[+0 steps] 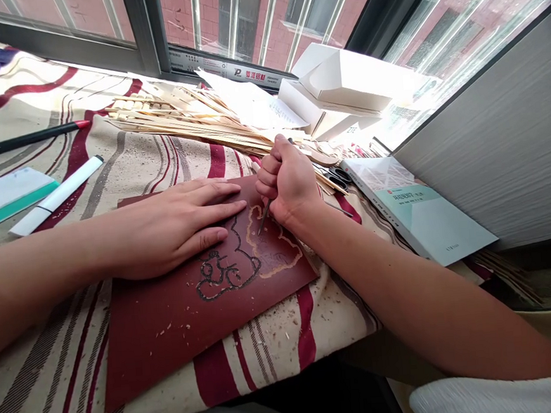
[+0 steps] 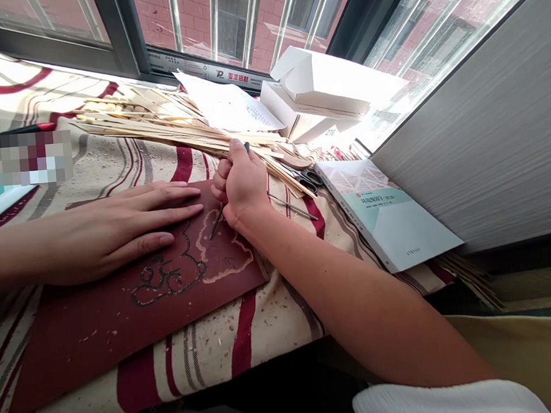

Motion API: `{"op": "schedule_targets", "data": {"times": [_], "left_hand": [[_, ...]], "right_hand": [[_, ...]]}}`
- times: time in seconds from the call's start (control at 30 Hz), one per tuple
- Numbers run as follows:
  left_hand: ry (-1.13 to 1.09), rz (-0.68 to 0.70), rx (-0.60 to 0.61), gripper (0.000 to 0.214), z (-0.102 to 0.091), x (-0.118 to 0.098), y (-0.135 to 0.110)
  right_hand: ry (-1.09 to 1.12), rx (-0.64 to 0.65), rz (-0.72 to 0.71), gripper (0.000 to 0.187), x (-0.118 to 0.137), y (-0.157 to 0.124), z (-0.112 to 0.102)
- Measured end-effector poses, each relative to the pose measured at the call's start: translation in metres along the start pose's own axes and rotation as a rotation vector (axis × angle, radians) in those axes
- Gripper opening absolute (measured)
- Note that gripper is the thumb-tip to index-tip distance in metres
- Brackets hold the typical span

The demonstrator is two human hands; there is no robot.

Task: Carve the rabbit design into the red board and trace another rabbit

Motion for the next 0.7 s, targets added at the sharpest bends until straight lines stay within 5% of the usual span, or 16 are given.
{"op": "schedule_targets", "data": {"times": [0.7], "left_hand": [[0.017, 0.02, 0.005, 0.071, -0.0003, 0.0006, 0.0001]], "right_hand": [[0.036, 0.014, -0.015, 0.057, 0.001, 0.0002, 0.0006]]}}
Point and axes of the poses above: each hand's wrist, its own y-axis towards the middle knuckle, its own z-axis out of the palm, x = y × z, the point moved 9 cm from there along y, towards the middle knuckle
